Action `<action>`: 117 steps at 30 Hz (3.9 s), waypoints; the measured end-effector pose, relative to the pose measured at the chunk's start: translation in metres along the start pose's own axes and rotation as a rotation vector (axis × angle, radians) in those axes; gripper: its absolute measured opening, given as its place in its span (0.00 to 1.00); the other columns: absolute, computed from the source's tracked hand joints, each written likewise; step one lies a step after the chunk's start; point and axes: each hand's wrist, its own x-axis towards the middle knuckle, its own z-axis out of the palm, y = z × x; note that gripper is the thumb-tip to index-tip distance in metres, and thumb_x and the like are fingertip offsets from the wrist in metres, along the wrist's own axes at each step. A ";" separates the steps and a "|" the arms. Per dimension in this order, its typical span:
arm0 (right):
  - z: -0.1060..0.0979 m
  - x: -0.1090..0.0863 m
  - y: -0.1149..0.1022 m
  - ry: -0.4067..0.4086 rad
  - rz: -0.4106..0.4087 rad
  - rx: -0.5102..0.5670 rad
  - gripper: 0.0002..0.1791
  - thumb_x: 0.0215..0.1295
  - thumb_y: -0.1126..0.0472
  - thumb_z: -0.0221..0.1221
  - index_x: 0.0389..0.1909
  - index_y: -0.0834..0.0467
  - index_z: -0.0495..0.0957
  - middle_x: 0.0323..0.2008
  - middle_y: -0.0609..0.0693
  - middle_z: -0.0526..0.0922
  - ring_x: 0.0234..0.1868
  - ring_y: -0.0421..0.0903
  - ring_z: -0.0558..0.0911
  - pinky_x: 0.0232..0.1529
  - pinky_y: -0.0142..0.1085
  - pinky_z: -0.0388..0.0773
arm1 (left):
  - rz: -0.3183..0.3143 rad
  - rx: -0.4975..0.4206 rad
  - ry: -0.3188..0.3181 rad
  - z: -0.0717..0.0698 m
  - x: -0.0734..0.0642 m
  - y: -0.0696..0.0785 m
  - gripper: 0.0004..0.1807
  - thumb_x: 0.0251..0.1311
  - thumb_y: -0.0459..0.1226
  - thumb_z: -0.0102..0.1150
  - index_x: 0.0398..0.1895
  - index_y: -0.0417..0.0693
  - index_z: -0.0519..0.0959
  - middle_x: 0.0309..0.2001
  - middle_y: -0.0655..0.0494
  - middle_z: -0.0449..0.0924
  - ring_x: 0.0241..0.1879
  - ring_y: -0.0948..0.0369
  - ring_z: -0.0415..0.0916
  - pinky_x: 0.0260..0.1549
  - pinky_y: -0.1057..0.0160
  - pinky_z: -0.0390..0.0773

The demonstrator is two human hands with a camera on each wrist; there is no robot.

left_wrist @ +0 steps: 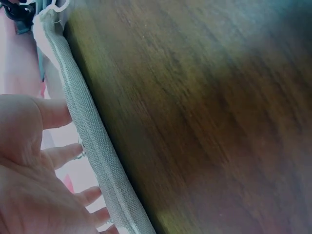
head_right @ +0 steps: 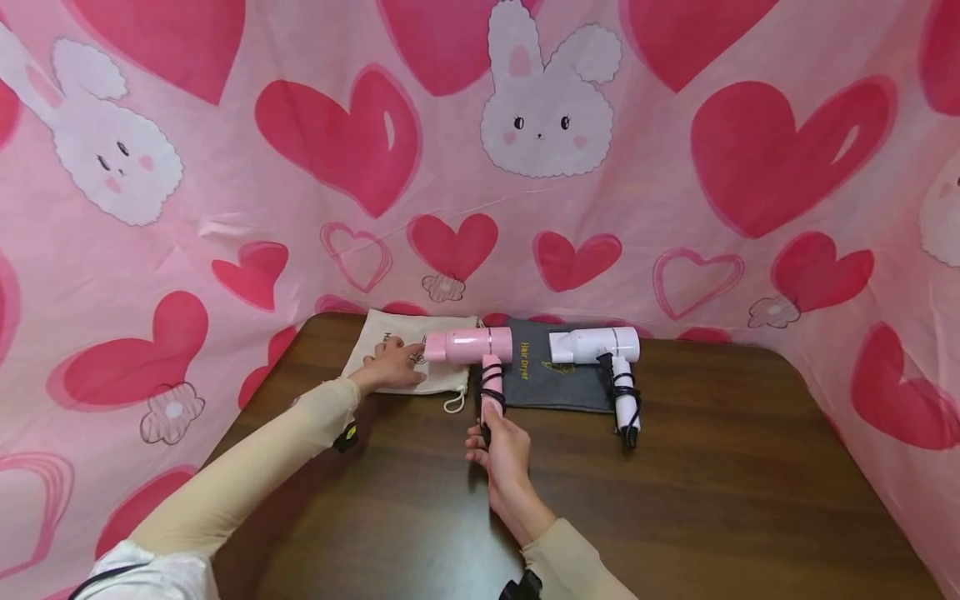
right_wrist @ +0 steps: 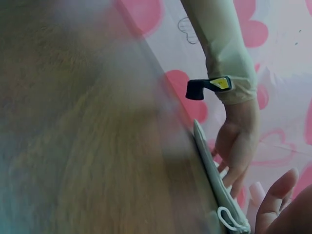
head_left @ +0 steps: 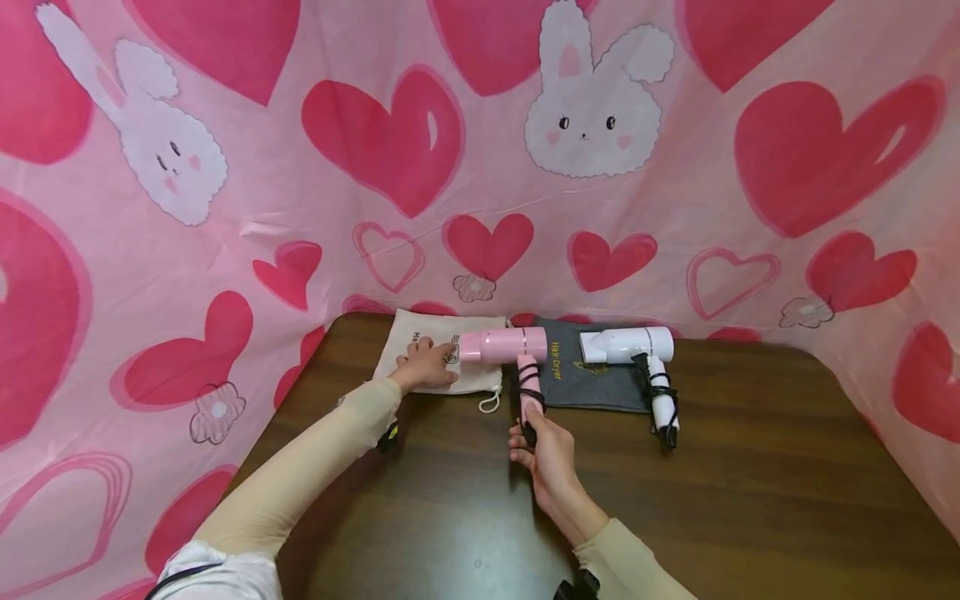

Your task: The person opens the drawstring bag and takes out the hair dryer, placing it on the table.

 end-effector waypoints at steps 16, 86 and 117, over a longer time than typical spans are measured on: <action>0.024 0.000 0.013 0.018 0.037 0.050 0.26 0.82 0.51 0.56 0.56 0.74 0.71 0.31 0.55 0.84 0.25 0.41 0.81 0.24 0.30 0.80 | 0.024 0.068 -0.016 -0.010 -0.002 -0.003 0.32 0.71 0.35 0.55 0.77 0.40 0.64 0.78 0.37 0.57 0.75 0.34 0.51 0.67 0.29 0.56; -0.001 -0.004 0.015 -0.285 0.182 -0.279 0.27 0.83 0.52 0.53 0.62 0.75 0.68 0.44 0.61 0.88 0.36 0.48 0.90 0.22 0.34 0.82 | 0.069 0.032 0.004 -0.007 -0.002 -0.013 0.42 0.63 0.34 0.63 0.80 0.40 0.60 0.78 0.38 0.57 0.75 0.35 0.52 0.68 0.30 0.57; -0.008 -0.004 0.008 -0.366 0.283 -0.331 0.28 0.85 0.47 0.50 0.58 0.72 0.71 0.49 0.64 0.87 0.36 0.50 0.91 0.23 0.34 0.83 | 0.067 0.010 0.003 -0.005 0.002 -0.014 0.42 0.62 0.34 0.64 0.80 0.39 0.60 0.79 0.37 0.56 0.76 0.35 0.51 0.68 0.29 0.55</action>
